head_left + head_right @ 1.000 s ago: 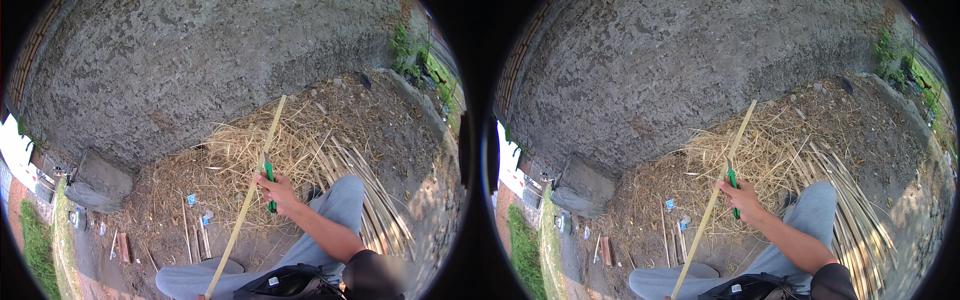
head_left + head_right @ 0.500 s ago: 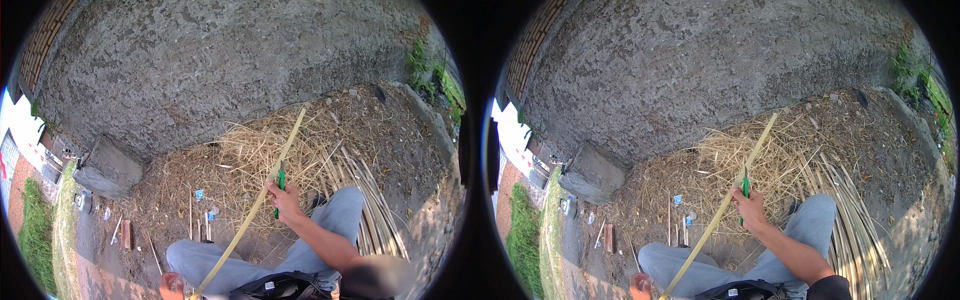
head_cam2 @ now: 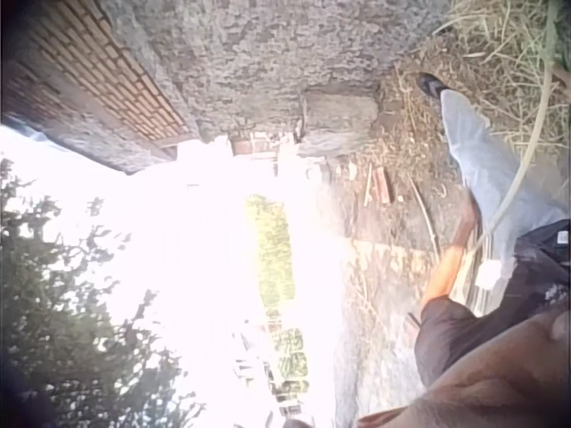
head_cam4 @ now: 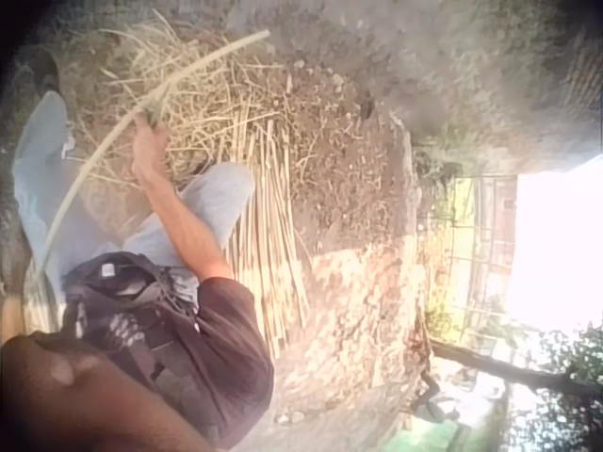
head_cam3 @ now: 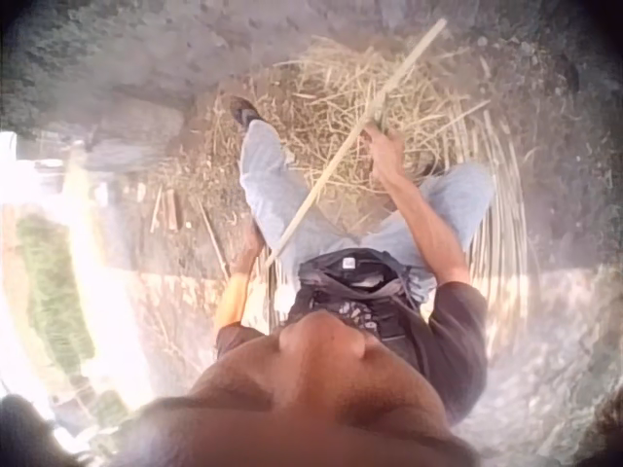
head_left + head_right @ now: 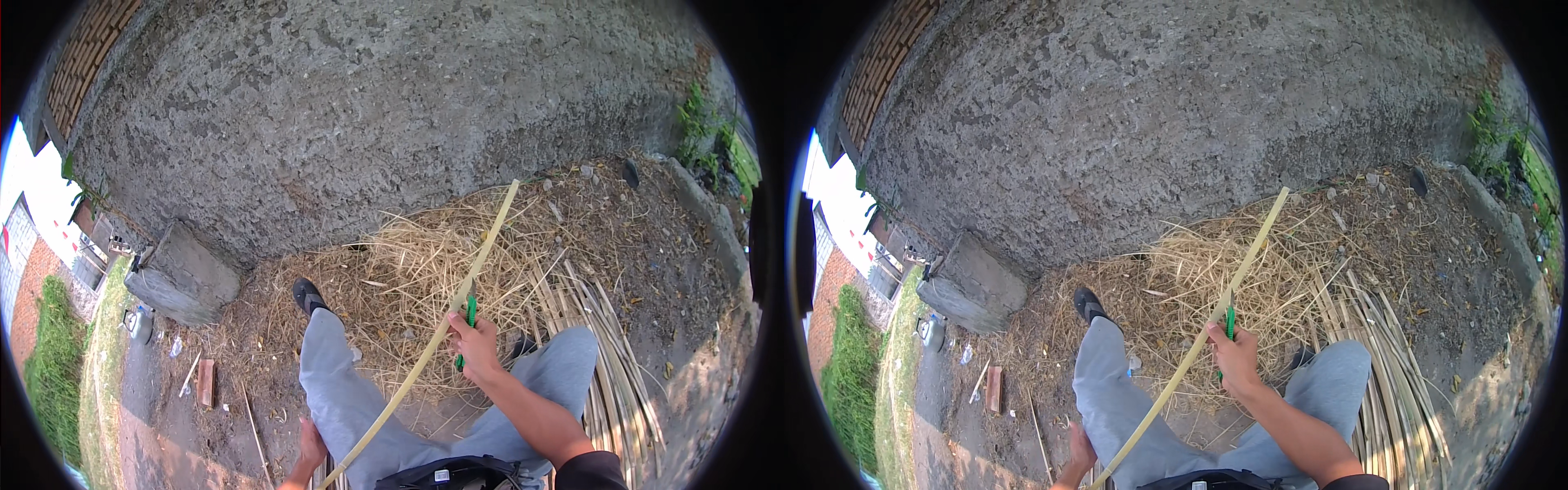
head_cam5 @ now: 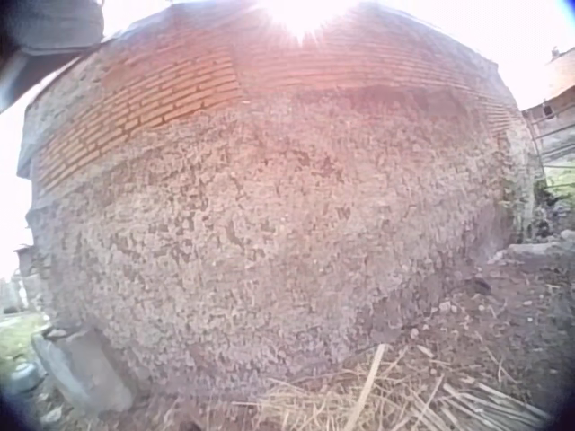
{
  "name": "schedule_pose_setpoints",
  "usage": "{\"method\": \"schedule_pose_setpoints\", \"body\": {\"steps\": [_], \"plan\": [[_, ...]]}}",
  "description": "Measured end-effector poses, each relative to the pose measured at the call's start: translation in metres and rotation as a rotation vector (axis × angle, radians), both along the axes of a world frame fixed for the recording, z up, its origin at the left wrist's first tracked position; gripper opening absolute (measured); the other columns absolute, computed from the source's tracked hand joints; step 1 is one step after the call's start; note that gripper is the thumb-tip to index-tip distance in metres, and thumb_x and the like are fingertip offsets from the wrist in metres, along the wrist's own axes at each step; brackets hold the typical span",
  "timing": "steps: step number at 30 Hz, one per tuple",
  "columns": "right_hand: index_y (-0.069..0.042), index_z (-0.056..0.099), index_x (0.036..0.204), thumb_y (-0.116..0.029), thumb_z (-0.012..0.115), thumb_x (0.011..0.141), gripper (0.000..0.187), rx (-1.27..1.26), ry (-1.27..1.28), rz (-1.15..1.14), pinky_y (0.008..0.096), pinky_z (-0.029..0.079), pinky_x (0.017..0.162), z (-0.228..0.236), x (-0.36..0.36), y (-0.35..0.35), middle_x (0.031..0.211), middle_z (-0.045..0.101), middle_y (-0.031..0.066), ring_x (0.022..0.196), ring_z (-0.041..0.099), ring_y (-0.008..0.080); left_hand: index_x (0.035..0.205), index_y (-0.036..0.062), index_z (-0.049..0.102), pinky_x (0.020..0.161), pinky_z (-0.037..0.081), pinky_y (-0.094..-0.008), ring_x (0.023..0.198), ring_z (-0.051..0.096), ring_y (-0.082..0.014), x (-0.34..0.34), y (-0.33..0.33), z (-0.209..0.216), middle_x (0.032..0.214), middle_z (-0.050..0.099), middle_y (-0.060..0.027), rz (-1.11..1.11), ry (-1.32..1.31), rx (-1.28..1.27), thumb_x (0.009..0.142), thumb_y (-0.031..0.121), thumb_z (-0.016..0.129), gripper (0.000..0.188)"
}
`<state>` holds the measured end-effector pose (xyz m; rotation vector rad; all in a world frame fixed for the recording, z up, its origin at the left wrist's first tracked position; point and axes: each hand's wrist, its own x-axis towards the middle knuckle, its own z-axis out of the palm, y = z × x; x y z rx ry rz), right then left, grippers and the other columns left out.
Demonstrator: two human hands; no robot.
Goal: The person uses a utility knife to shave a thin strip of bamboo by repeatedly sliding the blade along its length.
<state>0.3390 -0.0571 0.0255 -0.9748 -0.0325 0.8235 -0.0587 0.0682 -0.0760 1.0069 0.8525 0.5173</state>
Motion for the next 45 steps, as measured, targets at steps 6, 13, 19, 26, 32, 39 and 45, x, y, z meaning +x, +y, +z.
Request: {"method": "schedule_pose_setpoints", "body": {"steps": [6, 13, 19, 26, 32, 39, 45], "plan": [[0.003, 0.066, 0.087, -0.014, 0.067, 0.09, 0.017, -0.04, -0.068, -0.038, 0.0221, 0.028, 0.044, -0.006, 0.0, 0.001, 0.069, 0.058, 0.0024, 0.051, 0.039, 0.0039, 0.135, 0.0029, 0.04, 0.112, 0.029, -0.0468, 0.135, 0.039, -0.0305, -0.013, 0.025, -0.105, 0.144, 0.043, -0.0125, -0.101, 0.419, -0.255, 0.101, 0.052, 0.029, 0.061], [0.003, 0.066, 0.087, -0.014, 0.068, 0.09, 0.018, -0.151, -0.173, -0.029, 0.023, 0.026, 0.043, -0.02, 0.001, 0.006, 0.061, 0.052, -0.0015, 0.046, 0.037, 0.0034, 0.131, -0.0027, 0.047, 0.098, 0.048, -0.037, 0.111, 0.06, -0.0266, 0.044, -0.001, -0.133, 0.127, 0.06, -0.0145, 0.235, 0.238, -0.499, 0.099, 0.01, 0.044, 0.035], [0.001, 0.064, 0.087, -0.012, 0.067, 0.091, 0.014, -0.186, -0.175, 0.002, 0.0229, 0.026, 0.041, -0.025, -0.003, 0.011, 0.06, 0.05, -0.001, 0.045, 0.036, 0.0037, 0.127, -0.0046, 0.051, 0.096, 0.049, -0.0354, 0.11, 0.061, -0.0245, 0.013, -0.006, -0.13, 0.123, 0.061, -0.016, -0.061, 0.362, -0.298, 0.094, -0.001, 0.044, 0.034], [0.001, 0.063, 0.085, -0.014, 0.065, 0.091, 0.017, -0.175, -0.145, 0.065, 0.0226, 0.028, 0.041, -0.016, -0.014, 0.013, 0.06, 0.05, -0.0009, 0.045, 0.038, 0.0046, 0.124, -0.0042, 0.054, 0.095, 0.051, -0.0348, 0.103, 0.065, -0.0251, -0.03, 0.033, -0.19, 0.113, 0.066, -0.0168, -0.047, 0.167, -0.115, 0.097, -0.002, 0.039, 0.032], [0.002, 0.065, 0.085, -0.016, 0.067, 0.091, 0.019, -0.165, -0.15, 0.013, 0.0243, 0.026, 0.041, -0.031, -0.001, 0.009, 0.059, 0.05, -0.0013, 0.045, 0.036, 0.0044, 0.123, -0.0049, 0.054, 0.097, 0.051, -0.0367, 0.107, 0.063, -0.0261, 0.04, 0.021, -0.168, 0.12, 0.062, -0.0186, 0.283, -0.086, -0.592, 0.09, -0.01, 0.044, 0.035], [0.002, 0.065, 0.085, -0.013, 0.066, 0.091, 0.016, -0.15, -0.185, 0.046, 0.023, 0.027, 0.042, -0.024, -0.006, 0.013, 0.06, 0.052, -0.0009, 0.045, 0.036, 0.0047, 0.127, -0.003, 0.052, 0.101, 0.048, -0.0394, 0.114, 0.059, -0.0265, -0.019, 0.019, -0.147, 0.124, 0.061, -0.0171, -0.166, 0.384, -0.289, 0.093, -0.008, 0.042, 0.037], [0.002, 0.068, 0.088, -0.016, 0.067, 0.091, 0.019, -0.15, -0.142, 0.089, 0.0251, 0.026, 0.042, -0.023, -0.014, 0.024, 0.061, 0.053, -0.0004, 0.046, 0.036, 0.0047, 0.132, -0.0031, 0.048, 0.108, 0.04, -0.0434, 0.119, 0.056, -0.0306, -0.015, 0.043, -0.175, 0.131, 0.056, -0.0188, 0.188, -0.031, -0.435, 0.101, 0.02, 0.03, 0.043]]}}
